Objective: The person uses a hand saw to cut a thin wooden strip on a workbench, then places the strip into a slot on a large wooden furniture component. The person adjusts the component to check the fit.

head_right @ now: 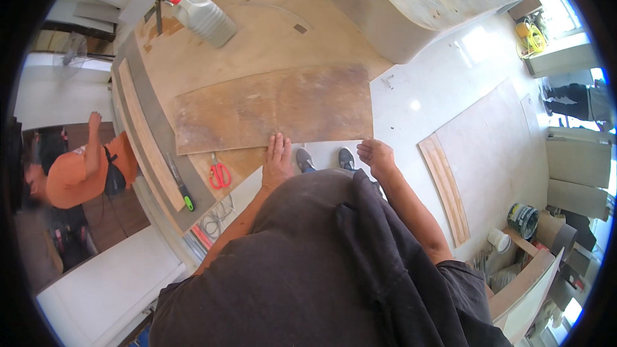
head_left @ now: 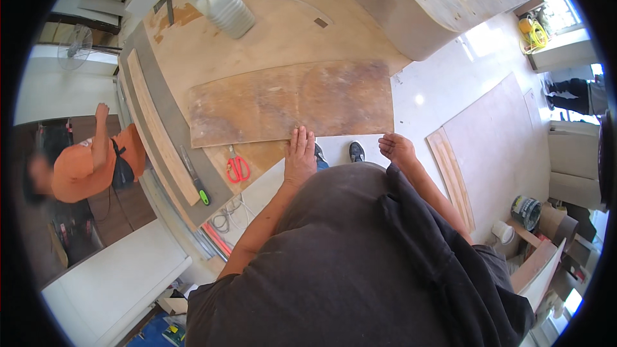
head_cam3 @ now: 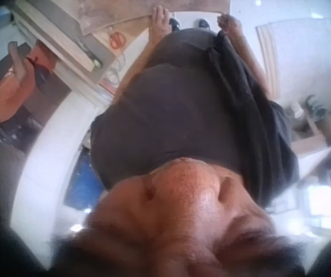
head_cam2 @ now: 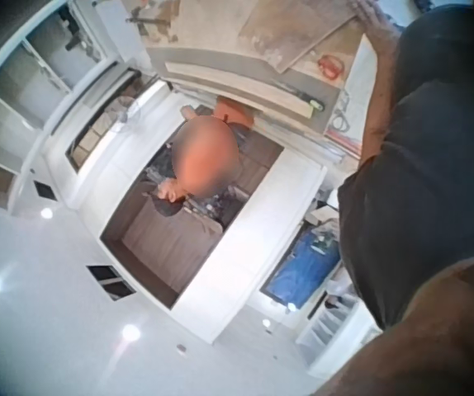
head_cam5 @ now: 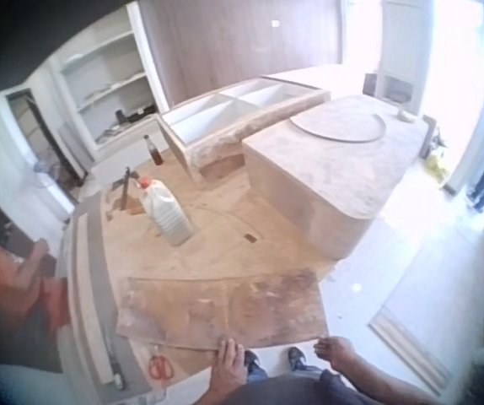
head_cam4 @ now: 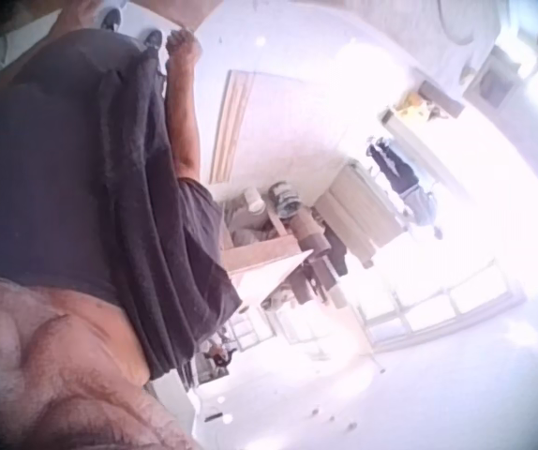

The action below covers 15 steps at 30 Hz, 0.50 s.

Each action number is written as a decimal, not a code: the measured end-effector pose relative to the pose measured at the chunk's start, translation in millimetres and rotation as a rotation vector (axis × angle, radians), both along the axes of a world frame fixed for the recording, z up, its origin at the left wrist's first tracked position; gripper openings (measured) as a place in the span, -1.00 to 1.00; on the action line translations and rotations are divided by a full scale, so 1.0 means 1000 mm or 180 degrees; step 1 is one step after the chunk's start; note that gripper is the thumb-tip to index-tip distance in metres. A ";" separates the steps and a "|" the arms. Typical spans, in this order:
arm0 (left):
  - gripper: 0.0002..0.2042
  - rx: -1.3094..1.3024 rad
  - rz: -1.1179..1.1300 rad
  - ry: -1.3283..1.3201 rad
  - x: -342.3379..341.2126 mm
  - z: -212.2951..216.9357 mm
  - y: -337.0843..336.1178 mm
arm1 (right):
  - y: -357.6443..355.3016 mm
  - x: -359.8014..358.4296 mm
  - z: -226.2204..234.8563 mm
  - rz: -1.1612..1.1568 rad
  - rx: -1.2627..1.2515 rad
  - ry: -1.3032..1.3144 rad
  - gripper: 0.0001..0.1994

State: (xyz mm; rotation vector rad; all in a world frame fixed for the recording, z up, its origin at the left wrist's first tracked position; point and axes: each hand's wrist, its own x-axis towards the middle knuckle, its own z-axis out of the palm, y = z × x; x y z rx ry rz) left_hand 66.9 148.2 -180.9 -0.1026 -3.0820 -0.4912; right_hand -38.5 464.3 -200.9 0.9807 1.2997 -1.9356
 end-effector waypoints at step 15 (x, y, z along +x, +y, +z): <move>-0.50 0.0159 -0.1944 0.0984 0.008 -0.026 -0.014 | 0.009 -0.014 -0.001 0.0488 0.0045 -0.0165 -0.48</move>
